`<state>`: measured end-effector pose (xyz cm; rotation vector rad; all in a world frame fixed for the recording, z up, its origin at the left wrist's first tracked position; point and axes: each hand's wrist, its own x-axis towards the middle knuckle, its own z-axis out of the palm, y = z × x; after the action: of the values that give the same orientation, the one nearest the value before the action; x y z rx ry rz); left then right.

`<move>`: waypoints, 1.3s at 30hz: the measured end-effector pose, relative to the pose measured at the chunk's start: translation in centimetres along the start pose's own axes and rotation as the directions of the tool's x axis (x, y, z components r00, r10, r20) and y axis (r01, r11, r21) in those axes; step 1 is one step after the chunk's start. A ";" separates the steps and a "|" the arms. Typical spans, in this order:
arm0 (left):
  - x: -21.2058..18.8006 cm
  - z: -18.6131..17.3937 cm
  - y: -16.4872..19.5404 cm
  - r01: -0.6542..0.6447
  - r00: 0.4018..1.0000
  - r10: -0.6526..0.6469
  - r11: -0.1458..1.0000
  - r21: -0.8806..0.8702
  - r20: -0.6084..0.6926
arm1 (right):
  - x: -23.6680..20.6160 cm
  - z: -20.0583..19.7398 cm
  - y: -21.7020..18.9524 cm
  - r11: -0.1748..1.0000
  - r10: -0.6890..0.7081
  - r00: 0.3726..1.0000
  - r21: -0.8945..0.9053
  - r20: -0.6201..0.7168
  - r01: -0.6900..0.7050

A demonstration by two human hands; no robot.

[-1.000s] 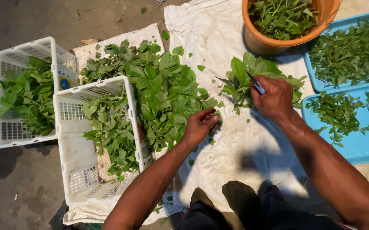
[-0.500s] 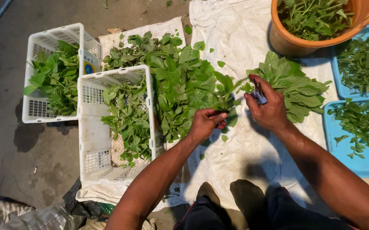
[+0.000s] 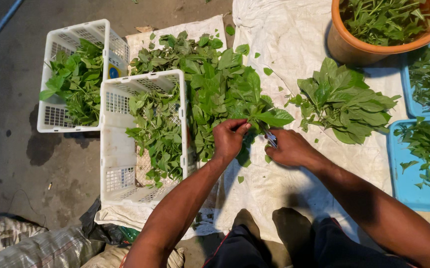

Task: The person uses scissors to trim leaves from stems over a white sack on the floor. Trimmed leaves are placed into white plastic crates, while stems are set aside. The work continues steadily with the same repetitive cutting and sorting actions.

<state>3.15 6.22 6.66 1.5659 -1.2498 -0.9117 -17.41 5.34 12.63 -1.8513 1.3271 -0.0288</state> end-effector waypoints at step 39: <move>-0.1 -5.7 -0.2 -0.207 0.963 0.201 0.978 0.017 0.179 | 2.6 -3.4 0.9 0.965 -0.087 0.996 -0.247 0.023 0.090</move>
<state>8.50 7.50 8.28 1.3757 -1.5298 -0.9136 -18.58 1.16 13.14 -2.1170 1.2851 0.1059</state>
